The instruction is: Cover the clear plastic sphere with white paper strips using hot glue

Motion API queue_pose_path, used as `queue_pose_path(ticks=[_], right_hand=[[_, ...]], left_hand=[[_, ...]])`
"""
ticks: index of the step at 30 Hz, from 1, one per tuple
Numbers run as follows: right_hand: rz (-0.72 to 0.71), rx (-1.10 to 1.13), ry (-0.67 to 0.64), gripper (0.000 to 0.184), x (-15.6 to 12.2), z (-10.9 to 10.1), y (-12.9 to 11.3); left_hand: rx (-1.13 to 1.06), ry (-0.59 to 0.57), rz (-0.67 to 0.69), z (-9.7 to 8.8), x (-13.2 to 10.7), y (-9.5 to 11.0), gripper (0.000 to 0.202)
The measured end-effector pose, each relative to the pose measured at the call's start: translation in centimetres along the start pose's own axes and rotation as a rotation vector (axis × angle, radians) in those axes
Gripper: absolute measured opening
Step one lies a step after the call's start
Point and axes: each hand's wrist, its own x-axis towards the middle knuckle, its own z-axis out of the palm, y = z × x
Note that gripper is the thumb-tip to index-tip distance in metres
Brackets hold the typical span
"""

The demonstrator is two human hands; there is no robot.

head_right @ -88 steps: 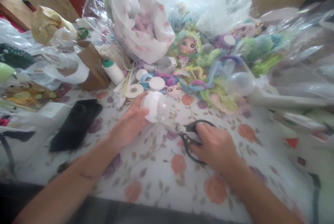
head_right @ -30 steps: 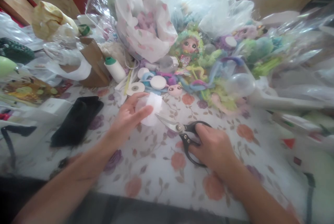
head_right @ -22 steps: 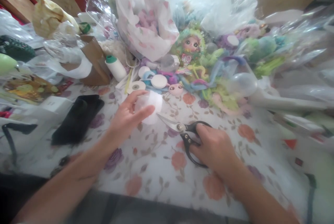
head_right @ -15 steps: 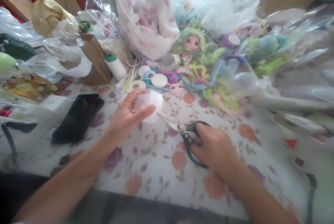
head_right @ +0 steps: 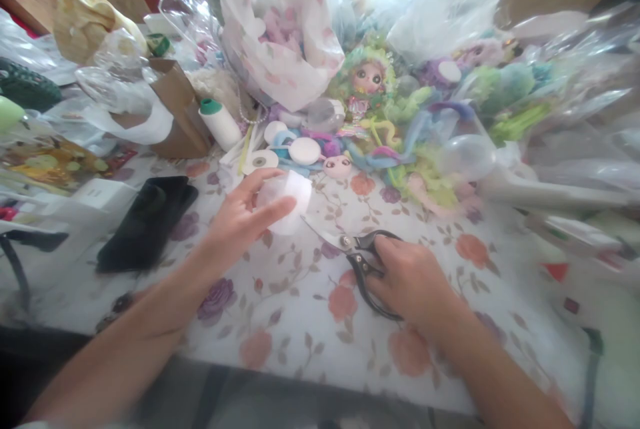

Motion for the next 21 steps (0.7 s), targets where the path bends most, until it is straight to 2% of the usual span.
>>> queue_pose_path(ticks=[4, 9, 14, 21], right_hand=[[0.019, 0.033, -0.036, 0.029, -0.1, 0.1, 0.0], [0.152, 0.152, -0.197, 0.027, -0.2, -0.2, 0.0], [0.273, 0.379, -0.362, 0.022, 0.1, -1.1, -0.1], [0.372, 0.673, -0.520, 0.036, 0.0, -1.7, 0.2]], left_hand=[[-0.019, -0.011, -0.019, 0.0, 0.0, 0.0, 0.055], [-0.019, -0.024, -0.026, -0.2, 0.1, 0.2, 0.055], [-0.102, -0.110, -0.072, -0.4, 0.3, 0.5, 0.052], [-0.128, -0.254, -0.107, -0.4, 0.8, -0.2, 0.057]])
